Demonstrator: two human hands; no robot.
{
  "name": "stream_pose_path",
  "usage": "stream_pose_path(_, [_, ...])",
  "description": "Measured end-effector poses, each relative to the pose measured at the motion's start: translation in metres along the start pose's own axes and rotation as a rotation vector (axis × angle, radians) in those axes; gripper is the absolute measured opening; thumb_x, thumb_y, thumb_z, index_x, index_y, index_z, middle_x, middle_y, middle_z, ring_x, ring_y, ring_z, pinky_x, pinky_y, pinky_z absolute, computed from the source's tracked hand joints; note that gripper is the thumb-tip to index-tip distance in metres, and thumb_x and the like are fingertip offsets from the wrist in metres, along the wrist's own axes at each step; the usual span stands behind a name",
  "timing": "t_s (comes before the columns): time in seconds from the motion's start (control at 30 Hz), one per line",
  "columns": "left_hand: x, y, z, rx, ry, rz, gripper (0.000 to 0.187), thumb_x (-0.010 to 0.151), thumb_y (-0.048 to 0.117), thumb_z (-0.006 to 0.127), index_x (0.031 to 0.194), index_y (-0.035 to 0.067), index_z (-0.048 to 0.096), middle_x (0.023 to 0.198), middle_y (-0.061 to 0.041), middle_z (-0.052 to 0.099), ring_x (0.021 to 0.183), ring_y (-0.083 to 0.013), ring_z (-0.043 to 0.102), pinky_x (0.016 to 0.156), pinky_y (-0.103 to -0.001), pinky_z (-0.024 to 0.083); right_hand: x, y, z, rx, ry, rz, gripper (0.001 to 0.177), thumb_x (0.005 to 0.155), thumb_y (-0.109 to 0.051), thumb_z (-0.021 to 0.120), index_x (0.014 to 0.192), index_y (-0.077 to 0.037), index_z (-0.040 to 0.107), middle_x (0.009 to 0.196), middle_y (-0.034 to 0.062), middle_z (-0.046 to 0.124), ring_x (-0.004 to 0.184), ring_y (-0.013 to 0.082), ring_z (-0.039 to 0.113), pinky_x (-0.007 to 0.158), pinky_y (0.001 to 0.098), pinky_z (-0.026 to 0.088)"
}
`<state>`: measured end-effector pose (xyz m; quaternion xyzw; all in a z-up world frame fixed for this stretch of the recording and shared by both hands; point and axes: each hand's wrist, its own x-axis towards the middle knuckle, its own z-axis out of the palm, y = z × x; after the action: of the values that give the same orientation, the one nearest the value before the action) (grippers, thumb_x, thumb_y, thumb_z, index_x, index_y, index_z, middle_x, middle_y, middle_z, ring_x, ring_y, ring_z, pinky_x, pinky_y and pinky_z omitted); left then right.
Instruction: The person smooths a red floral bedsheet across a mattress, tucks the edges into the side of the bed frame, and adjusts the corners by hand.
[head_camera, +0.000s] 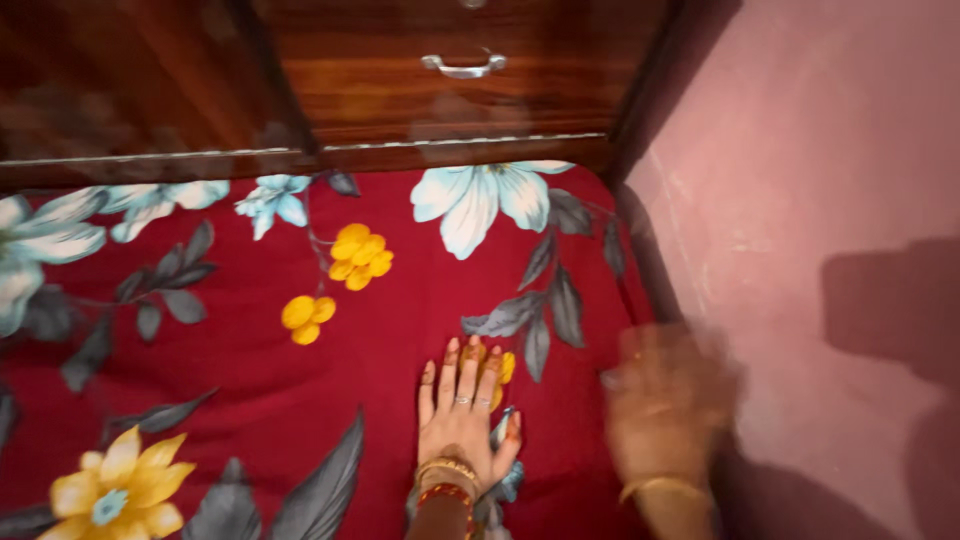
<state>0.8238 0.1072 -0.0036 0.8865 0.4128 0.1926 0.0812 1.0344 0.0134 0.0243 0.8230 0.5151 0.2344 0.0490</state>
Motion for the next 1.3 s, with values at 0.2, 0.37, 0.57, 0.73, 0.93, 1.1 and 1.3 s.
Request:
stream_pose_path(0.2, [0.001, -0.001, 0.003, -0.019, -0.040, -0.022, 0.082, 0.080, 0.047, 0.055, 0.150, 0.008, 0.040, 0.161, -0.015, 0.029, 0.151, -0.0347, 0.019, 0.120, -0.055, 0.011, -0.013, 0.052, -0.020, 0.429, 0.212, 0.399, 0.034, 0.105, -0.022, 0.057, 0.135, -0.007, 0.064, 0.140, 0.0142, 0.063, 0.131, 0.0339, 0.059, 0.114, 0.0481, 0.047])
stream_pose_path(0.37, [-0.001, -0.002, 0.004, 0.010, 0.002, 0.004, 0.083, 0.080, 0.046, 0.055, 0.152, 0.008, 0.040, 0.163, -0.016, 0.029, 0.151, -0.0350, 0.018, 0.121, -0.054, 0.011, -0.017, -0.014, -0.034, 0.494, 0.292, 0.141, 0.047, 0.101, -0.031, 0.055, 0.141, -0.007, 0.056, 0.147, 0.0195, 0.055, 0.142, 0.0392, 0.049, 0.116, 0.0523, 0.038])
stream_pose_path(0.57, [0.001, -0.002, 0.001, 0.026, -0.094, -0.007, 0.094, 0.065, 0.043, 0.060, 0.150, 0.008, 0.039, 0.160, -0.017, 0.028, 0.149, -0.0358, 0.018, 0.118, -0.056, 0.009, -0.016, -0.068, -0.018, 0.577, 0.060, -0.373, 0.063, 0.098, -0.052, 0.039, 0.155, -0.026, 0.032, 0.164, 0.0075, 0.021, 0.152, 0.0280, 0.011, 0.117, 0.0588, 0.003])
stream_pose_path(0.73, [0.000, -0.001, 0.005, -0.022, -0.007, -0.009, 0.083, 0.078, 0.046, 0.057, 0.151, 0.008, 0.040, 0.162, -0.015, 0.029, 0.152, -0.0337, 0.018, 0.121, -0.053, 0.010, 0.026, -0.019, 0.033, 0.122, -0.314, -0.072, 0.064, 0.096, -0.042, 0.039, 0.157, -0.025, 0.032, 0.171, 0.0041, 0.021, 0.158, 0.0257, 0.011, 0.123, 0.0575, 0.007])
stream_pose_path(0.93, [-0.002, -0.003, 0.007, -0.017, 0.001, -0.015, 0.083, 0.081, 0.046, 0.055, 0.153, 0.009, 0.038, 0.163, -0.014, 0.029, 0.152, -0.0328, 0.018, 0.121, -0.053, 0.009, 0.028, -0.036, 0.037, 0.457, 0.182, 0.385, 0.059, 0.115, -0.039, 0.042, 0.160, -0.002, 0.038, 0.172, 0.0197, 0.032, 0.160, 0.0383, 0.023, 0.129, 0.0591, 0.017])
stream_pose_path(1.1, [0.000, -0.008, 0.007, -0.050, -0.051, 0.022, 0.092, 0.076, 0.050, 0.056, 0.151, 0.003, 0.033, 0.163, -0.020, 0.025, 0.153, -0.0378, 0.015, 0.120, -0.058, 0.007, 0.037, -0.081, 0.022, 0.481, 0.162, -0.256, 0.059, 0.100, -0.048, 0.040, 0.152, -0.020, 0.043, 0.159, 0.0090, 0.041, 0.147, 0.0274, 0.030, 0.117, 0.0570, 0.018])
stream_pose_path(1.3, [-0.003, -0.005, 0.008, -0.008, 0.005, 0.005, 0.085, 0.082, 0.050, 0.054, 0.155, 0.011, 0.035, 0.164, -0.015, 0.025, 0.152, -0.0340, 0.016, 0.121, -0.053, 0.008, 0.055, -0.026, 0.044, 0.150, -0.142, 0.263, 0.064, 0.098, -0.056, 0.032, 0.156, -0.031, 0.028, 0.162, 0.0064, 0.032, 0.150, 0.0291, 0.027, 0.112, 0.0633, 0.019])
